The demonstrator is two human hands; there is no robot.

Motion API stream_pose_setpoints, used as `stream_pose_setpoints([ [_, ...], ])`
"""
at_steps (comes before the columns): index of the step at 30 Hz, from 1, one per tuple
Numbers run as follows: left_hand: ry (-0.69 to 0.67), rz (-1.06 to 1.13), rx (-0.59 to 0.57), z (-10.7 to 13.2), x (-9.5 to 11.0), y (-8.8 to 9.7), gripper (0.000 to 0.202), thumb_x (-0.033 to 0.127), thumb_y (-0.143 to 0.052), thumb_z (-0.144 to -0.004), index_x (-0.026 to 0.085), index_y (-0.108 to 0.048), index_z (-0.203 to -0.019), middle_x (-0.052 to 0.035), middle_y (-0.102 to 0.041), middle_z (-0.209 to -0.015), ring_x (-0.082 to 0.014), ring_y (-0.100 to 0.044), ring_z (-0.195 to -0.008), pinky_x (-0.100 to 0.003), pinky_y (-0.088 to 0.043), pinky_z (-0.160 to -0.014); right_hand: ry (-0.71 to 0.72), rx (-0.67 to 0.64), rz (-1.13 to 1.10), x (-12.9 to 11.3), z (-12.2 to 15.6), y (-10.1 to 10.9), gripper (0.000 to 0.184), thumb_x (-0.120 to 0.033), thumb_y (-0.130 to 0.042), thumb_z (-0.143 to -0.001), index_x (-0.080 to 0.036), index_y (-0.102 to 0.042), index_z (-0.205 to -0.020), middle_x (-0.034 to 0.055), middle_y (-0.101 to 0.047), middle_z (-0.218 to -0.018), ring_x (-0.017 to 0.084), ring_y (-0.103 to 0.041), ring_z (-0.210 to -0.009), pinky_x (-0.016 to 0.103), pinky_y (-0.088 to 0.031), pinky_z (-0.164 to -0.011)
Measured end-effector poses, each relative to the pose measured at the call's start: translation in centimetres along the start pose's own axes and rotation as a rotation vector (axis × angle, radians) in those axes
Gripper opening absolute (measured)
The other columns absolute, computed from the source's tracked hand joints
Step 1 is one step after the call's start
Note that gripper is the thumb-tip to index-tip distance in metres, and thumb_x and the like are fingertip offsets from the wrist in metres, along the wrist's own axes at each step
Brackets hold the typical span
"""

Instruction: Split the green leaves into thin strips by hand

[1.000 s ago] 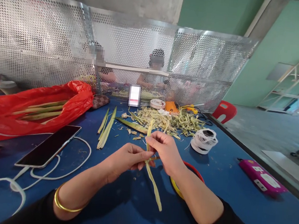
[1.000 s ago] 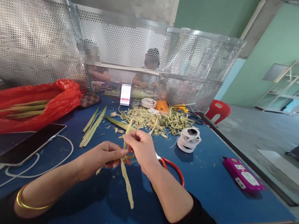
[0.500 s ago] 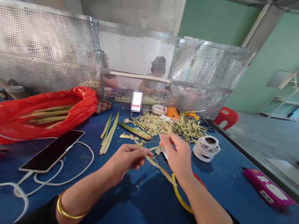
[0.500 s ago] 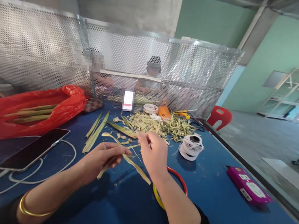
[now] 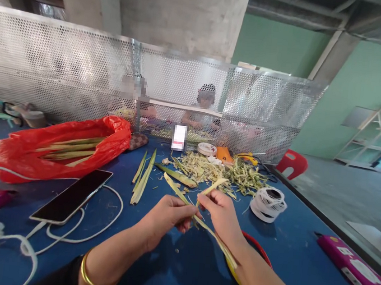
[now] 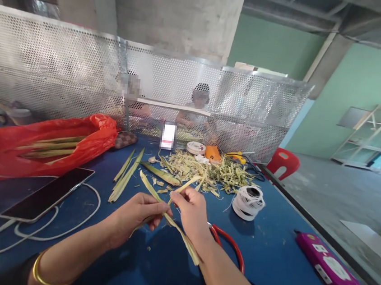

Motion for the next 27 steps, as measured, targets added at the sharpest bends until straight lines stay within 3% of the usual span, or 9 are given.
stream_pose_setpoints([
  [5, -0.015, 0.072, 0.084, 0.3, 1.0, 0.5, 0.029, 0.041, -0.070, -0.066, 0.011, -0.072, -0.067, -0.0004, -0.057, -0.048, -0.0095, -0.050, -0.047, -0.022, -0.043, -0.053, 0.041, 0.002, 0.038, -0.4, -0.8, 0.7, 0.028, -0.040, -0.059, -0.076, -0.016, -0.060, -0.061, 0.0006, -0.058, -0.060, 0.015, -0.052, -0.061, 0.026, -0.040, -0.061],
  [8, -0.076, 0.173, 0.145, 0.4, 1.9, 1.7, 0.027, 0.039, -0.071, -0.067, 0.012, -0.073, -0.074, -0.0031, -0.066, -0.061, -0.0107, -0.058, -0.057, -0.022, -0.046, -0.063, 0.159, 0.247, 0.017, -2.4, -0.3, 3.7, 0.026, -0.041, -0.052, -0.082, -0.017, -0.063, -0.079, 0.0038, -0.063, -0.076, 0.017, -0.056, -0.073, 0.028, -0.043, -0.069],
  [11, -0.112, 0.288, 0.199, 0.3, 2.2, 3.0, 0.023, 0.031, -0.073, -0.066, 0.013, -0.073, -0.082, -0.0074, -0.072, -0.079, -0.0153, -0.065, -0.075, -0.025, -0.048, -0.077, 0.382, 0.485, 0.071, -5.3, 2.0, 5.7, 0.021, -0.036, -0.049, -0.087, -0.019, -0.059, -0.078, 0.0025, -0.059, -0.074, 0.016, -0.054, -0.071, 0.027, -0.042, -0.069],
  [12, -0.122, 0.319, 0.212, 0.3, 2.2, 3.3, 0.023, 0.028, -0.074, -0.066, 0.013, -0.073, -0.083, -0.0081, -0.073, -0.082, -0.0161, -0.065, -0.079, -0.026, -0.048, -0.081, 0.446, 0.466, 0.141, -6.0, 2.5, 5.2, 0.021, -0.033, -0.048, -0.087, -0.019, -0.057, -0.074, 0.0023, -0.058, -0.071, 0.016, -0.053, -0.069, 0.027, -0.041, -0.068],
  [14, -0.148, 0.359, 0.214, 0.2, 2.3, 3.5, 0.022, 0.025, -0.074, -0.066, 0.013, -0.073, -0.084, -0.0081, -0.073, -0.082, -0.0163, -0.065, -0.081, -0.026, -0.046, -0.084, 0.486, 0.223, 0.323, -6.3, 2.7, 2.0, 0.023, -0.031, -0.050, -0.087, -0.020, -0.059, -0.069, 0.0023, -0.058, -0.068, 0.016, -0.053, -0.068, 0.027, -0.040, -0.067],
  [17, -0.176, 0.380, 0.194, 0.3, 2.3, 2.9, 0.018, 0.026, -0.074, -0.065, 0.013, -0.074, -0.078, -0.0076, -0.073, -0.079, -0.0164, -0.064, -0.078, -0.026, -0.047, -0.081, 0.406, -0.073, 0.444, -4.3, 2.7, -2.2, 0.018, -0.032, -0.055, -0.083, -0.021, -0.065, -0.073, 0.0033, -0.062, -0.073, 0.018, -0.056, -0.071, 0.027, -0.040, -0.066],
  [20, -0.153, 0.362, 0.195, 0.4, 1.9, 2.3, 0.013, 0.024, -0.073, -0.066, 0.012, -0.073, -0.070, -0.0066, -0.071, -0.071, -0.0137, -0.061, -0.069, -0.023, -0.046, -0.071, 0.325, -0.150, 0.406, -2.7, 2.6, -3.9, 0.020, -0.030, -0.054, -0.084, -0.019, -0.065, -0.071, 0.0032, -0.063, -0.074, 0.018, -0.056, -0.071, 0.026, -0.040, -0.064],
  [23, -0.155, 0.354, 0.181, 0.4, 1.8, 2.0, 0.012, 0.023, -0.072, -0.067, 0.012, -0.071, -0.067, -0.0048, -0.068, -0.066, -0.0109, -0.057, -0.061, -0.021, -0.043, -0.059, 0.329, -0.167, 0.371, -2.6, 2.6, -4.2, 0.024, -0.027, -0.050, -0.086, -0.019, -0.061, -0.066, 0.0019, -0.061, -0.070, 0.016, -0.053, -0.066, 0.025, -0.039, -0.061],
  [27, -0.216, 0.378, 0.188, 0.6, 2.5, 2.3, 0.011, 0.022, -0.073, -0.065, 0.013, -0.070, -0.070, -0.0044, -0.068, -0.070, -0.0141, -0.059, -0.069, -0.023, -0.045, -0.062, 0.400, -0.204, 0.445, -3.5, 3.0, -4.3, 0.026, -0.022, -0.051, -0.085, -0.019, -0.052, -0.059, -0.0004, -0.054, -0.065, 0.015, -0.050, -0.066, 0.025, -0.037, -0.066],
])
Point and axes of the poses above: each hand's wrist, its own z-axis away from the middle knuckle, its own y-axis out of the back of the hand, x = y × z, the point moved 9 cm from there along -z, towards the middle knuckle
